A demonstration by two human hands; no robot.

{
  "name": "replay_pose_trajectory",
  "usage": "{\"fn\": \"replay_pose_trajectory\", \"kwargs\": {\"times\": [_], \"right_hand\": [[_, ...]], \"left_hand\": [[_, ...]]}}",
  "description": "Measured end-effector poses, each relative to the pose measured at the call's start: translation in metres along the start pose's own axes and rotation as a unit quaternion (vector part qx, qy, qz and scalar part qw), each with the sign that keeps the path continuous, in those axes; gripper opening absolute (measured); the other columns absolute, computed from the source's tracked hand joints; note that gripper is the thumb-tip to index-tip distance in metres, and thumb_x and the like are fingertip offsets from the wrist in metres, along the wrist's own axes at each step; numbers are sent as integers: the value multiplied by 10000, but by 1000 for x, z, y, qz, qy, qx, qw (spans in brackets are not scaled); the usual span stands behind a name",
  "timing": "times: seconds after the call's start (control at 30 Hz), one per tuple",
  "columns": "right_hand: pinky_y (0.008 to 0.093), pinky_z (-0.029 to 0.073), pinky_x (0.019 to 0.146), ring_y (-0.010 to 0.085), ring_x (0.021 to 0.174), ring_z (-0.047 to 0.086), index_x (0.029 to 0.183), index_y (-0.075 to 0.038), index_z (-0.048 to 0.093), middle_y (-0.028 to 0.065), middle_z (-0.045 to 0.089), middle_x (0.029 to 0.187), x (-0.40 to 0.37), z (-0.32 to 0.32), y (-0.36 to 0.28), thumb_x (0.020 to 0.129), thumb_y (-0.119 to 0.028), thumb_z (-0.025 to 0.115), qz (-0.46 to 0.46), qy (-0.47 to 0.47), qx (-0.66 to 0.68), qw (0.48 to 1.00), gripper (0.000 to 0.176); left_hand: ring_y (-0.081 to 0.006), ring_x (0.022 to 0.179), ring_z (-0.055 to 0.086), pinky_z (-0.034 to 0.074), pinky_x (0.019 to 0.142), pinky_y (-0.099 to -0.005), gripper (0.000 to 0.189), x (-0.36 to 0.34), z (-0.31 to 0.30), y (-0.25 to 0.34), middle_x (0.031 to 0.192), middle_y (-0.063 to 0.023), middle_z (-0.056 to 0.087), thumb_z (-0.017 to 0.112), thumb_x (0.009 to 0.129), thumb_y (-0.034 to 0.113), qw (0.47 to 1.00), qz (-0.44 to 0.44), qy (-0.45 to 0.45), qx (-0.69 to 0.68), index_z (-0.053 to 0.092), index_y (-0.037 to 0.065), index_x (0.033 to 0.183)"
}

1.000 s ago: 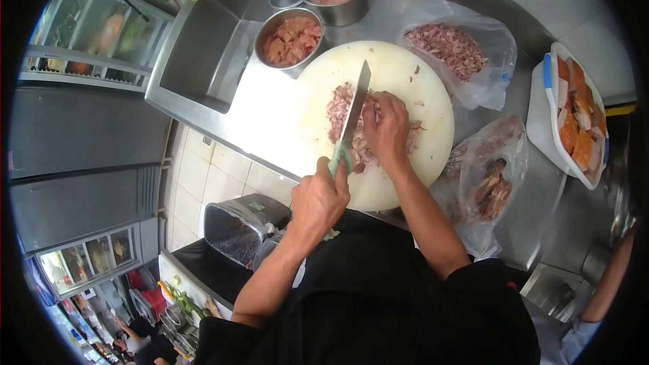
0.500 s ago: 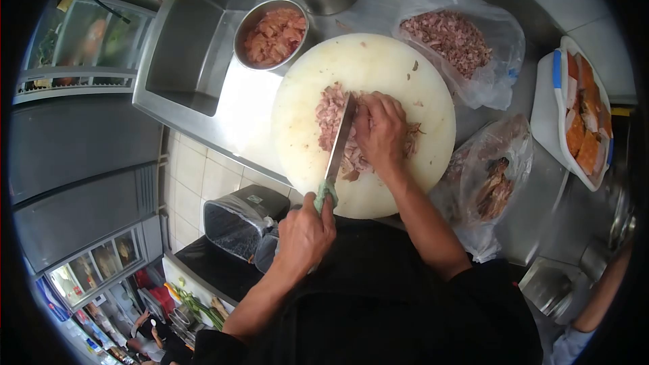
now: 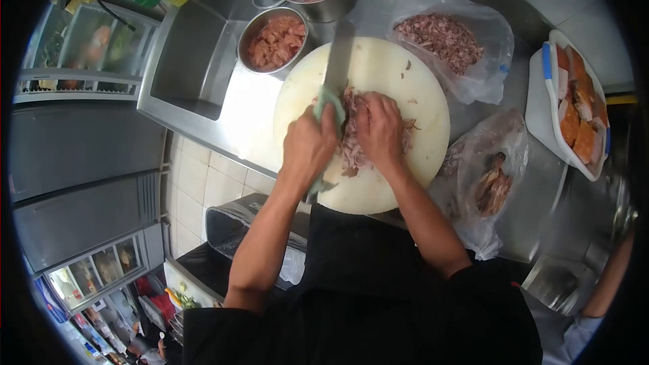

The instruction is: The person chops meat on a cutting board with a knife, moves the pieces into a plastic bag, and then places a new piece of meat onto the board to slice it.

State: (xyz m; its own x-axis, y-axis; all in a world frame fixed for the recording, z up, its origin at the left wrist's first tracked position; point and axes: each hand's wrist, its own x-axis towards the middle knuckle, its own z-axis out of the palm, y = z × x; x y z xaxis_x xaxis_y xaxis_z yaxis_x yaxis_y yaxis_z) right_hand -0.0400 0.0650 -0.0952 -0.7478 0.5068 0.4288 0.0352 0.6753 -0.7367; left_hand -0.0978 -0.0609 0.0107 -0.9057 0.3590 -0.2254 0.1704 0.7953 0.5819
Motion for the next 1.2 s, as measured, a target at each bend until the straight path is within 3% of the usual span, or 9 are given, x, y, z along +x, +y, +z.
{"fn": "replay_pose_trajectory", "kwargs": {"times": [0.1,0.2,0.3,0.43,0.67,0.77,1.0,1.1,1.2], "right_hand": [[480,471,880,388,956,597,1030,-19,607,170,640,1011,-1,1,-3,907,-118,584,1,6,2,1000,160],[481,466,874,390,950,594,1029,-19,596,172,632,993,-4,3,-2,905,-127,577,2,17,-4,1000,165],[477,467,870,387,949,598,1027,-15,602,171,631,988,-6,9,2,900,-128,575,-5,35,-21,999,171],[474,468,865,375,940,605,1028,-16,614,167,630,979,-6,9,3,886,-111,587,4,24,-33,999,173],[474,467,873,363,951,608,1038,-21,624,168,633,974,-5,5,0,846,-85,615,-6,23,-29,999,203],[470,449,924,356,977,601,1056,-21,623,160,643,968,-3,2,-1,827,-98,631,10,-10,-43,999,241],[477,451,916,376,967,595,1049,-17,625,179,647,988,-3,-8,-4,874,-104,603,-30,1,-58,998,197],[490,466,878,391,954,591,1060,-4,616,193,657,992,-1,-11,-1,958,-134,560,21,-23,54,998,175],[489,469,862,398,940,591,1053,-5,617,192,657,992,-3,-5,1,936,-118,571,43,-9,71,996,169]], "left_hand": [[-543,811,643,513,760,-570,441,-41,-15,-3,803,-344,661,498,1022,358,999,-25,1,-23,621,-64,1045],[-541,740,641,511,706,-583,401,-73,-13,-3,725,-333,645,501,1028,345,998,-47,-17,39,586,-47,1031],[-522,608,623,494,598,-597,332,-93,-4,-7,606,-304,606,533,1019,303,998,-20,-16,54,553,-17,936],[-521,556,606,484,530,-599,314,-113,1,-17,595,-316,596,548,1009,290,996,-8,-22,86,565,-17,949],[-523,600,627,525,593,-585,340,-115,8,-30,621,-325,609,570,991,302,991,-57,-89,88,597,-33,1043],[-519,688,653,541,647,-572,330,-72,25,-15,709,-348,636,561,987,290,990,-48,-66,112,624,-29,1042],[-535,790,654,534,769,-559,435,34,37,6,833,-361,660,544,985,344,1000,25,6,1,648,-67,1084],[-540,817,647,525,778,-551,441,13,13,12,816,-367,651,530,1001,345,1000,3,-6,-13,648,-76,1056],[-552,778,634,516,728,-569,408,-32,-3,11,757,-355,641,524,1012,336,999,-25,-16,-16,639,-55,1032]]}}
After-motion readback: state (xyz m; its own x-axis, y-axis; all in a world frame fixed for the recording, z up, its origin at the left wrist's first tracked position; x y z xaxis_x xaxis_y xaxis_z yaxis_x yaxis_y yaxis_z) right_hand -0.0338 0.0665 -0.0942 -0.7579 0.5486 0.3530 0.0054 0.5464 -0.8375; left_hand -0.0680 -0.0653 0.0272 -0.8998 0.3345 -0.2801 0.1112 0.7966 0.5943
